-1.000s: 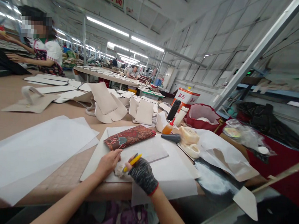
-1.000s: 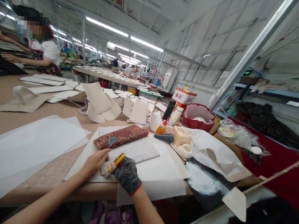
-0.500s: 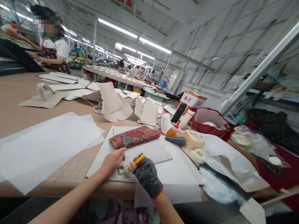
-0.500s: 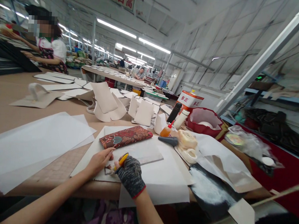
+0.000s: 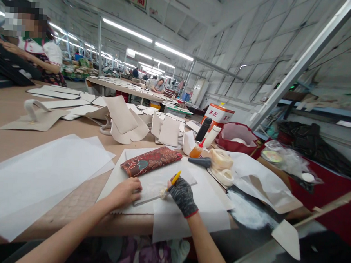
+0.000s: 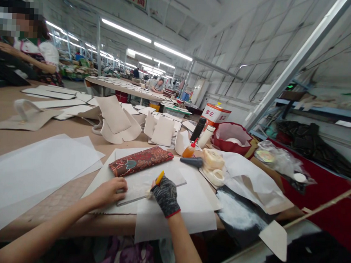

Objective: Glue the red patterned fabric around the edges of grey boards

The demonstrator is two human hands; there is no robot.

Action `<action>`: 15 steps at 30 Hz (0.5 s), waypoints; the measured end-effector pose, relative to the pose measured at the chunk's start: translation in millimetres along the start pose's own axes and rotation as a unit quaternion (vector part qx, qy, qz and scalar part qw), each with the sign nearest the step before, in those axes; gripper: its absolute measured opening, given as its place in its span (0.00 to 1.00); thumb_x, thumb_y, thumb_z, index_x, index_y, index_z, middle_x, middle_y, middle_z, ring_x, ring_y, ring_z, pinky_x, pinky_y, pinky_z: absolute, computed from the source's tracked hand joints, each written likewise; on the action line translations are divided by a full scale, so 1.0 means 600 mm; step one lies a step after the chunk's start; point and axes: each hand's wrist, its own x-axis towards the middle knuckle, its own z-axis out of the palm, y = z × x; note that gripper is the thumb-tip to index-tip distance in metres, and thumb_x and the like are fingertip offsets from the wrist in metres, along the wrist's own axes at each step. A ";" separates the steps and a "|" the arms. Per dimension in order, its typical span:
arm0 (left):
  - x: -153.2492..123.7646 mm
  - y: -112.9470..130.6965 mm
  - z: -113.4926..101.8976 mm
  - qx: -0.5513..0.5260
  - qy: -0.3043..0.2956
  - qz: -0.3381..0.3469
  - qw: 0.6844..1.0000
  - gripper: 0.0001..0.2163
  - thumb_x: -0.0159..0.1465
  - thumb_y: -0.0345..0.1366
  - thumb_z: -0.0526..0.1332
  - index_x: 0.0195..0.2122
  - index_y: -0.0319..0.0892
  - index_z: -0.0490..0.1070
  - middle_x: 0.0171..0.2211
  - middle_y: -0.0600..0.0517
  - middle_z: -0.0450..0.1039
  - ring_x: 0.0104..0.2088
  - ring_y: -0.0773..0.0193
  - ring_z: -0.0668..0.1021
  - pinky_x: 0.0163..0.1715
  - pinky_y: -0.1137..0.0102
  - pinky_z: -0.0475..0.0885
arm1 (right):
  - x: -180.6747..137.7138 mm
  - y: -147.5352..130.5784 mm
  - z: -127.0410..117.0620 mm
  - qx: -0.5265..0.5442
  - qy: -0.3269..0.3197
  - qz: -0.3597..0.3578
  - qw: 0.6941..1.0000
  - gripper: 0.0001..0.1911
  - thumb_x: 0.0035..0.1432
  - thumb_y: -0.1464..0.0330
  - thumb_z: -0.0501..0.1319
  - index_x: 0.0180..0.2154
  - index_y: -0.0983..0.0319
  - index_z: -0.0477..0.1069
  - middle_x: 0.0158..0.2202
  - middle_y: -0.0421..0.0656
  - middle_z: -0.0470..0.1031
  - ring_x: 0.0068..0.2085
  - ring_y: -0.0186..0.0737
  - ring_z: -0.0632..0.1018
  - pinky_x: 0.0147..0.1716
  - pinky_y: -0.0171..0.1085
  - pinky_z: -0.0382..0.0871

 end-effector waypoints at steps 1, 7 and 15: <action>0.001 0.006 -0.004 0.021 -0.012 0.010 1.000 0.06 0.55 0.34 0.56 0.31 0.43 0.73 0.38 0.49 0.73 0.40 0.61 0.74 0.40 0.70 0.68 | 0.006 0.009 -0.010 -0.045 0.016 -0.003 0.999 0.10 0.53 0.62 0.56 0.27 0.61 0.70 0.24 0.47 0.76 0.28 0.42 0.76 0.32 0.39 0.70; 0.024 0.042 -0.025 0.161 -0.082 0.006 0.984 0.11 0.55 0.27 0.52 0.26 0.40 0.73 0.33 0.45 0.74 0.36 0.57 0.76 0.32 0.69 0.68 | 0.001 0.032 -0.059 0.047 0.086 0.012 0.995 0.14 0.56 0.58 0.56 0.29 0.61 0.70 0.28 0.46 0.76 0.32 0.41 0.77 0.37 0.38 0.71; 0.088 -0.001 -0.066 0.103 -0.003 -0.110 0.989 0.10 0.59 0.34 0.50 0.31 0.43 0.70 0.33 0.51 0.76 0.34 0.62 0.76 0.30 0.73 0.64 | -0.021 0.144 -0.125 0.161 0.195 0.101 0.962 0.19 0.50 0.51 0.60 0.29 0.61 0.66 0.28 0.44 0.75 0.30 0.40 0.76 0.35 0.38 0.72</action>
